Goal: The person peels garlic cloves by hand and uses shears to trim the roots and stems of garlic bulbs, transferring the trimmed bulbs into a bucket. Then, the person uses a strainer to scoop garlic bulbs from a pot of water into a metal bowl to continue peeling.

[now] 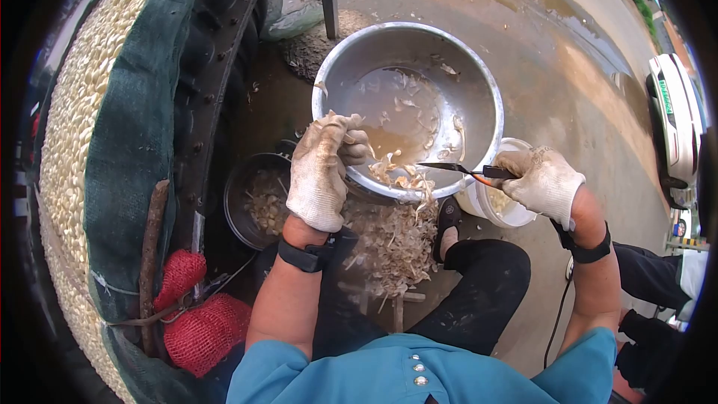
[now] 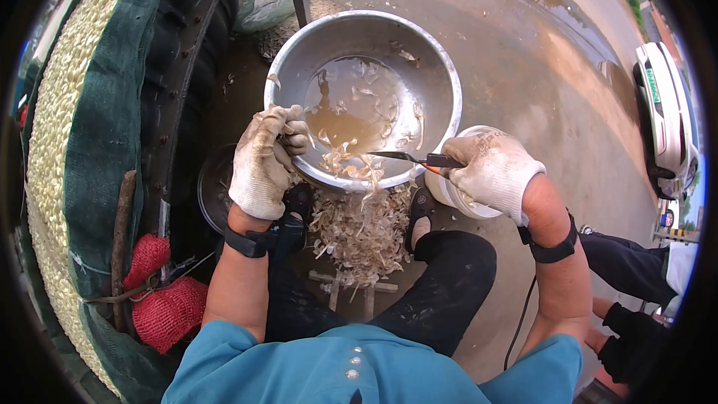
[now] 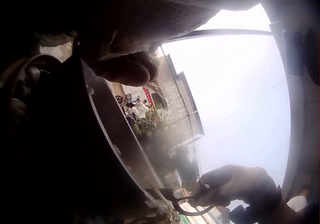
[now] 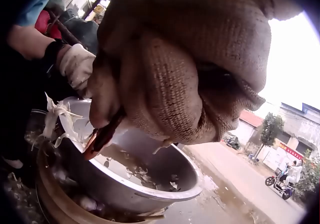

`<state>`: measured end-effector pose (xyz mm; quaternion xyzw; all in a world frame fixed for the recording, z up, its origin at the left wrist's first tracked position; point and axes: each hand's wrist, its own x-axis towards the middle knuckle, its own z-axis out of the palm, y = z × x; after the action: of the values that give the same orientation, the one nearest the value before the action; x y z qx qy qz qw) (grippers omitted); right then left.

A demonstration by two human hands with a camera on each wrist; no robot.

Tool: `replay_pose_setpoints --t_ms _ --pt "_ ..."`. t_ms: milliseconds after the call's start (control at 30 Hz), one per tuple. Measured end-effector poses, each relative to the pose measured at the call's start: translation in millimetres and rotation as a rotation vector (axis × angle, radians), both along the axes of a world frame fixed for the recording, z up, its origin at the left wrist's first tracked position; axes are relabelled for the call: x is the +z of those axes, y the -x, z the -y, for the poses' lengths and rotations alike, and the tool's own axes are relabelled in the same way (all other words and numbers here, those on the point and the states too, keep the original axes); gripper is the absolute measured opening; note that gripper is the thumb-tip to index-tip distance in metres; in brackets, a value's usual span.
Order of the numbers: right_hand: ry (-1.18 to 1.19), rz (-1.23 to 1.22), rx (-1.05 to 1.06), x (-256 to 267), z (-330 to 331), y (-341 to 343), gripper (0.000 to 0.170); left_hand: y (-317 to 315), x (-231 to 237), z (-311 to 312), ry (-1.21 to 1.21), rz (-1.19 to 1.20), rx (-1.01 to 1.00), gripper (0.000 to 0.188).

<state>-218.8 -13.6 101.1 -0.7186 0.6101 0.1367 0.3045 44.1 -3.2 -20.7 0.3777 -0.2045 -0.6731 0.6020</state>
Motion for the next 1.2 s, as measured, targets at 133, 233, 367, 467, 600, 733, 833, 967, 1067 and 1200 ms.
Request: replay_pose_setpoints --t_ms 133,233,367,467,600,733,833,967,1067,1200 --pt "0.014 -0.305 0.320 -6.4 8.9 -21.9 0.026 0.5 -3.7 3.6 -0.009 0.000 0.028 0.020" --pt "-0.045 -0.270 0.419 -11.8 10.9 -21.6 0.026 -0.4 -2.8 3.6 -0.013 0.060 -0.009 0.021" --pt "-0.034 -0.035 0.329 -18.9 1.5 -4.4 0.030 -3.5 -6.7 5.0 0.005 0.008 -0.031 0.022" --pt "-0.015 0.097 0.171 -14.8 -14.4 6.5 0.033 1.2 3.8 1.3 0.021 0.234 -0.012 0.023" --pt "-0.035 0.166 0.188 -11.4 -26.1 26.2 0.035 8.5 1.1 -0.3 0.069 0.527 -0.200 0.024" --pt "-0.054 0.182 0.039 -9.8 -27.6 24.8 0.027 11.5 4.6 -1.0 0.078 0.475 -0.227 0.024" --pt "-0.175 0.071 -0.209 -10.5 -14.9 9.2 0.032 11.7 9.5 -0.3 0.027 0.445 -0.172 0.023" --pt "0.060 -0.148 0.149 -26.4 7.5 -26.7 0.021 14.9 11.5 0.2 0.004 0.439 -0.135 0.023" --pt "0.187 -0.342 0.390 -34.4 16.8 -52.4 0.021 13.9 11.6 0.4 0.000 0.472 -0.129 0.023" --pt "0.083 -0.394 0.501 -65.9 27.8 -66.1 0.022 9.7 13.2 2.3 -0.011 0.454 -0.120 0.023"
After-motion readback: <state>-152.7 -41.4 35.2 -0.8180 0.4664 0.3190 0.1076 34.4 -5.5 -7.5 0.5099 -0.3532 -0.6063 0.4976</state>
